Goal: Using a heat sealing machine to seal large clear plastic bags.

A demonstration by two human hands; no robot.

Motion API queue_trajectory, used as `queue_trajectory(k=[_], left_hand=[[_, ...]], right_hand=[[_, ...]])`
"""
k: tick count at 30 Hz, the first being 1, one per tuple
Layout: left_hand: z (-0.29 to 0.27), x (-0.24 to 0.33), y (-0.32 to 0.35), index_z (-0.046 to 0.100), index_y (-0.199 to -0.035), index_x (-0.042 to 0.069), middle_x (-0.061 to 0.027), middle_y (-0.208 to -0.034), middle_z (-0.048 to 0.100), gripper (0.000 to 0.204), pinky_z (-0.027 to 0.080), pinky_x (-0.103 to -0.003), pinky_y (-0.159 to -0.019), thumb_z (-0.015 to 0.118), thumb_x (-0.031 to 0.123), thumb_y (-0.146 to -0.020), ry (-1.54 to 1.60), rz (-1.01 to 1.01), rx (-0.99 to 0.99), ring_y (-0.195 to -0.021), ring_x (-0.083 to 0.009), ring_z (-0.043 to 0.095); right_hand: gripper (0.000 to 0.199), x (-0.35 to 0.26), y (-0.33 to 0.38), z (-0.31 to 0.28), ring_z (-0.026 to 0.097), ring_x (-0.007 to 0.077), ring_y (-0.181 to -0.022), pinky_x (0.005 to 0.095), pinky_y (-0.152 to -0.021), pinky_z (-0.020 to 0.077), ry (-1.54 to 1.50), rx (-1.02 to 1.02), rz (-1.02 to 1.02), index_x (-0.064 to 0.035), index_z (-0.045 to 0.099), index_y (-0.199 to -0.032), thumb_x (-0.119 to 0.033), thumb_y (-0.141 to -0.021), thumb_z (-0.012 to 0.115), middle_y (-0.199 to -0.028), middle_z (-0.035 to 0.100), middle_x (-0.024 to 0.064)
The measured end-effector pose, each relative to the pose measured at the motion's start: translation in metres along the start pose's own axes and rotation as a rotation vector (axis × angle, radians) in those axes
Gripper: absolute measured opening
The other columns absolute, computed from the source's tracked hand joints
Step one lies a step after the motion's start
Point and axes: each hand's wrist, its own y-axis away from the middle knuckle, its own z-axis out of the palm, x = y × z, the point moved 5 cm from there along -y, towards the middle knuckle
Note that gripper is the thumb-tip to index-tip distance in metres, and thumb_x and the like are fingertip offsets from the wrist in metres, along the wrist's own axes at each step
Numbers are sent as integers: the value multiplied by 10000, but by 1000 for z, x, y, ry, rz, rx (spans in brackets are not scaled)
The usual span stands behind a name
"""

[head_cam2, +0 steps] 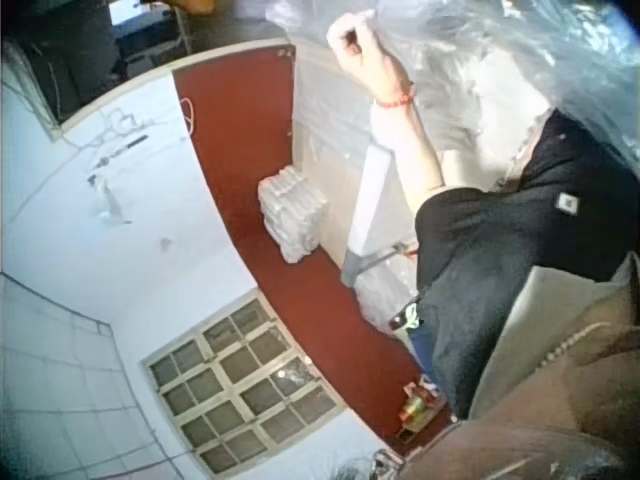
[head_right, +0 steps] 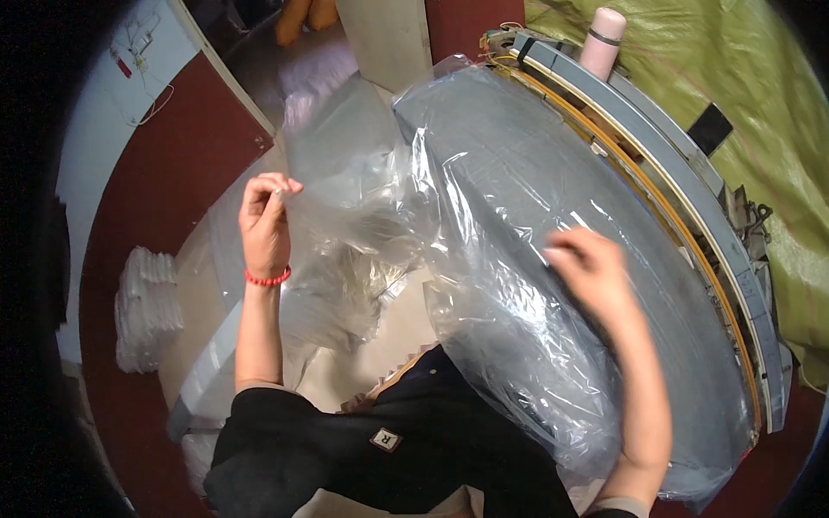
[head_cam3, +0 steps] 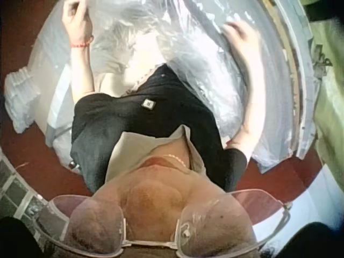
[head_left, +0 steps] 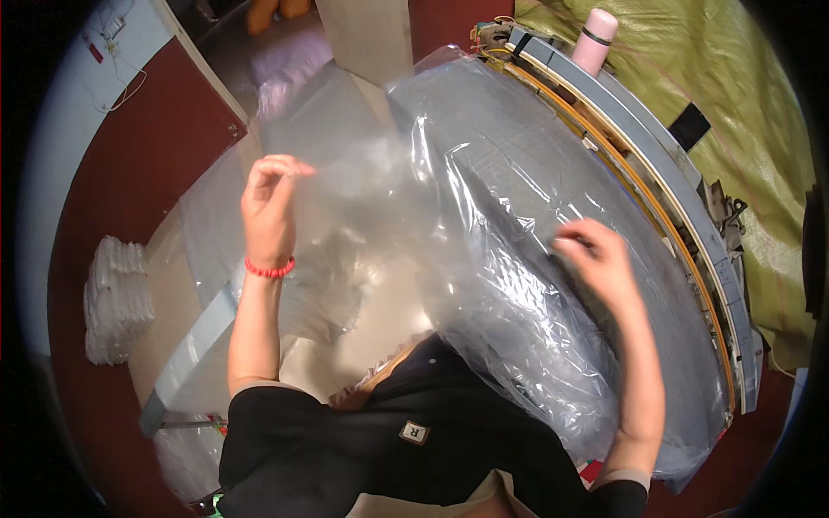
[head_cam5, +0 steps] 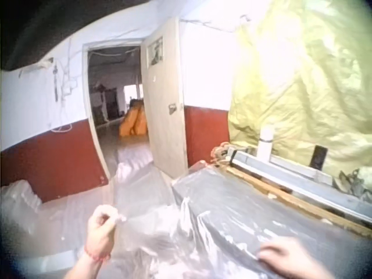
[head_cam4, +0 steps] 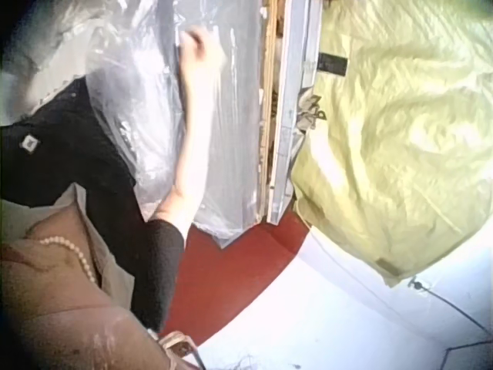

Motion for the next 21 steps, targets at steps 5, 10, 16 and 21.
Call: queue_trajectory(k=[5, 10, 16, 21], left_hand=[[31, 71, 27, 467, -829, 71, -49, -881, 479, 106, 407, -295, -749, 547, 117, -883, 123, 137, -167, -864, -177, 513], [54, 94, 54, 513, -816, 37, -93, -846, 540, 64, 467, -344, -704, 568, 4, -821, 188, 219, -453, -797, -234, 575], [76, 64, 84, 603, -872, -3, -116, -887, 612, 135, 479, -343, -704, 632, 116, -814, -167, 5, -1313, -827, -250, 604], [114, 73, 44, 601, -894, 14, -97, -882, 608, 150, 441, -390, -851, 635, 141, -821, -183, 225, -705, -877, -275, 578]], right_hand=[[493, -59, -67, 142, 601, 243, -954, 337, -847, 466, -275, -187, -4, 11, 549, -1160, -270, -783, 696, -1118, 593, 177], [308, -80, -57, 189, 586, 146, -900, 284, -829, 450, -703, -436, 98, 15, 617, -1011, -246, -848, 624, -953, 653, 84], [154, -64, -53, 118, 544, 109, -773, 266, -739, 431, -883, 34, 29, -44, 585, -836, -193, -872, 564, -871, 604, 52], [185, -91, -31, 100, 497, 124, -597, 248, -511, 400, -1173, -116, 97, -80, 442, -803, -215, -925, 478, -742, 496, 33]])
